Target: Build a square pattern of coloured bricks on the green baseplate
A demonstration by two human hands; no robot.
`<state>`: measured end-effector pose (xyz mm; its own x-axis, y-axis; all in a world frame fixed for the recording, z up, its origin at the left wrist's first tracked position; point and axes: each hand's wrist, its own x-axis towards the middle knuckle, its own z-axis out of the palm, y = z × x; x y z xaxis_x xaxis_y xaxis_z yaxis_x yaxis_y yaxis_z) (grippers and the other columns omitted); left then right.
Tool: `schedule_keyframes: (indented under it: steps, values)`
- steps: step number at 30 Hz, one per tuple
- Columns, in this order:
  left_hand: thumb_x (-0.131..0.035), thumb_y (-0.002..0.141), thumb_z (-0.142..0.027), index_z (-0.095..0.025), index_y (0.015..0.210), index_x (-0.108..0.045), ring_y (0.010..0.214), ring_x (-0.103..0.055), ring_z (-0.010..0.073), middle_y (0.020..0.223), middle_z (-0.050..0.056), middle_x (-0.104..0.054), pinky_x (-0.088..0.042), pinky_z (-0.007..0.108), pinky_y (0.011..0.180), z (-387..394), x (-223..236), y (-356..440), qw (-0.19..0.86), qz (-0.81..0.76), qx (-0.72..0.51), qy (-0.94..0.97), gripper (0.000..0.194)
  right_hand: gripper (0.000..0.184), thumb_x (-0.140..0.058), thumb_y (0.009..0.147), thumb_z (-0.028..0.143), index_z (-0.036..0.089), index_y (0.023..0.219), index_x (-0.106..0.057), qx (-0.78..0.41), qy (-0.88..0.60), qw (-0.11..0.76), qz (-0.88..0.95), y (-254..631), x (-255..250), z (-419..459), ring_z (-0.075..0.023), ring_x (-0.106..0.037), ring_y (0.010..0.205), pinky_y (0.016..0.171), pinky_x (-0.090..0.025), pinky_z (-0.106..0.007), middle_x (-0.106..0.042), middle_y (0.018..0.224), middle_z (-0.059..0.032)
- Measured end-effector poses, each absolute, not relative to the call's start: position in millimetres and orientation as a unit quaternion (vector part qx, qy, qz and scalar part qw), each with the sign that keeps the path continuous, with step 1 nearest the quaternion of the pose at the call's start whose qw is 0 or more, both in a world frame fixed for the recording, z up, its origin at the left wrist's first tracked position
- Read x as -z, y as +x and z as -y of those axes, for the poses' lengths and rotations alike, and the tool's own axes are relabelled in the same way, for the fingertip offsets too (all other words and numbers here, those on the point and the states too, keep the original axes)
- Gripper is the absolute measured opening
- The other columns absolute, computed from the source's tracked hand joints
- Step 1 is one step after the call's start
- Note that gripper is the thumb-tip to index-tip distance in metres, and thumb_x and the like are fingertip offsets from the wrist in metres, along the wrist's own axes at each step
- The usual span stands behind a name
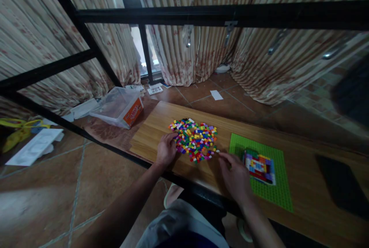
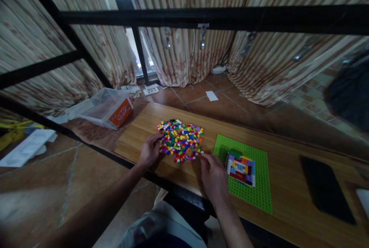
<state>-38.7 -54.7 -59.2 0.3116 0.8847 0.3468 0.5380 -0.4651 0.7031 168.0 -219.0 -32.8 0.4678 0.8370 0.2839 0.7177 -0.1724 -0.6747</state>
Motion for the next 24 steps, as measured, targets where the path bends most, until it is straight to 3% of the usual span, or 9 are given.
schedule_keyframes:
  steps: [10,18,24]
  values:
    - [-0.045,0.086,-0.010,-0.019,0.102,-0.069,0.101,-0.065,0.0214,0.107,0.008,-0.071,-0.053,0.039,0.094,56.0,57.8,-38.7,0.247,-0.468,-0.362,0.767,0.030,0.030,-0.043,0.093,0.030,0.024,0.100,-0.071,-0.079,-0.743,0.332,0.576,154.7,22.9,156.7,-0.0222,-0.061,0.094,0.087,-0.046,-0.036,-0.067,0.098,-0.0072]
    - [-0.046,0.087,-0.013,-0.019,0.101,-0.069,0.101,-0.064,0.0213,0.105,0.008,-0.072,-0.052,0.039,0.094,55.5,56.7,-38.4,0.242,-0.465,-0.358,0.773,0.028,0.020,-0.055,0.087,0.026,0.025,0.089,-0.074,-0.025,-0.743,0.248,0.621,144.3,33.5,124.8,-0.0261,-0.052,0.096,0.087,-0.043,-0.041,-0.060,0.098,-0.0090]
    - [-0.046,0.086,-0.014,-0.018,0.101,-0.069,0.101,-0.064,0.0230,0.105,0.009,-0.072,-0.051,0.040,0.095,53.8,57.0,-37.8,0.238,-0.465,-0.352,0.777,0.027,0.023,-0.050,0.089,0.024,0.022,0.087,-0.072,-0.060,-0.777,0.188,0.597,137.1,24.9,124.0,-0.0288,-0.050,0.102,0.089,-0.040,-0.041,-0.061,0.104,-0.0123]
